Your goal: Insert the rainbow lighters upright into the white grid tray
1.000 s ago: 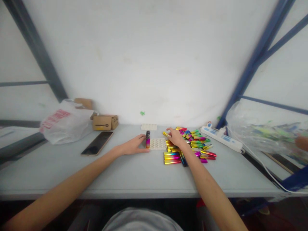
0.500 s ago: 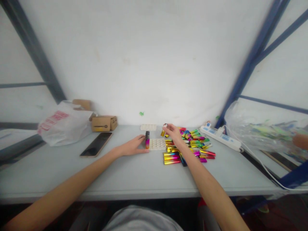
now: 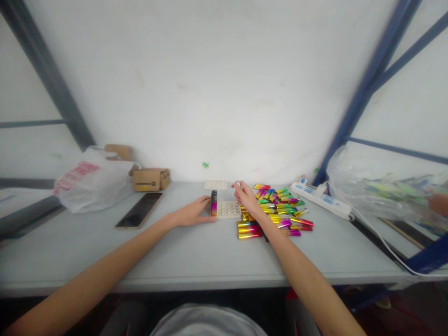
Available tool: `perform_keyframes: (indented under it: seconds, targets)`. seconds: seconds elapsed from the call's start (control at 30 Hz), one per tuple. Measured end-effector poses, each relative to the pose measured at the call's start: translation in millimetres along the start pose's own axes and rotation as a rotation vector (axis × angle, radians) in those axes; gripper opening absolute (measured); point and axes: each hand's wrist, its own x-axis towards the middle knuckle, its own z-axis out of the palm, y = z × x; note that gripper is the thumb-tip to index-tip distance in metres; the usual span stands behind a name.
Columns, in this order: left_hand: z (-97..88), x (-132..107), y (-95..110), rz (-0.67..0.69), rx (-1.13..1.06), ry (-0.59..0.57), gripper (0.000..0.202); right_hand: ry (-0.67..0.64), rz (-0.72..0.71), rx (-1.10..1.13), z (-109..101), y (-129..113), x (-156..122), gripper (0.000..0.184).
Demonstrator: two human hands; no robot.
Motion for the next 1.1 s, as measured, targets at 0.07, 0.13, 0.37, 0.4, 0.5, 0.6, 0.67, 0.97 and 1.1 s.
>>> perform_keyframes:
  seconds: [0.07, 0.13, 0.37, 0.4, 0.5, 0.6, 0.67, 0.97, 1.1]
  targets:
    - [0.0, 0.1, -0.2, 0.000, -0.004, 0.004, 0.082, 0.097, -0.083, -0.205, 0.6, 1.6, -1.0, 0.060]
    - [-0.1, 0.2, -0.1, -0.007, 0.000, 0.002, 0.082, 0.185, -0.145, -0.348, 1.0, 3.8, -1.7, 0.062]
    - [0.9, -0.2, -0.7, 0.004, 0.014, 0.005, 0.078, 0.244, -0.139, -0.481, 1.4, 7.3, 0.0, 0.050]
    - [1.1, -0.3, -1.0, 0.003, 0.011, 0.013, 0.078, 0.237, -0.133, -0.483, 1.1, 7.2, 0.5, 0.048]
    - [0.8, -0.4, -1.4, -0.003, -0.005, 0.022, 0.078, 0.198, -0.138, -0.484, 0.1, 6.7, 1.3, 0.046]
    - [-0.5, -0.1, -0.5, -0.005, -0.015, 0.028, 0.078, 0.160, -0.158, -0.498, 0.3, 7.3, 0.3, 0.050]
    - [-1.2, 0.4, 0.1, -0.008, -0.022, 0.034, 0.078, 0.125, -0.170, -0.508, 1.5, 7.9, -1.3, 0.053]
    - [6.0, 2.1, 5.5, -0.061, -0.094, 0.125, 0.072, -0.095, -0.324, -0.552, 6.8, 5.8, -2.4, 0.048]
    - [9.1, 4.2, 5.5, -0.071, -0.123, 0.172, 0.071, -0.056, -0.259, -0.624, 3.8, 5.8, -3.3, 0.049]
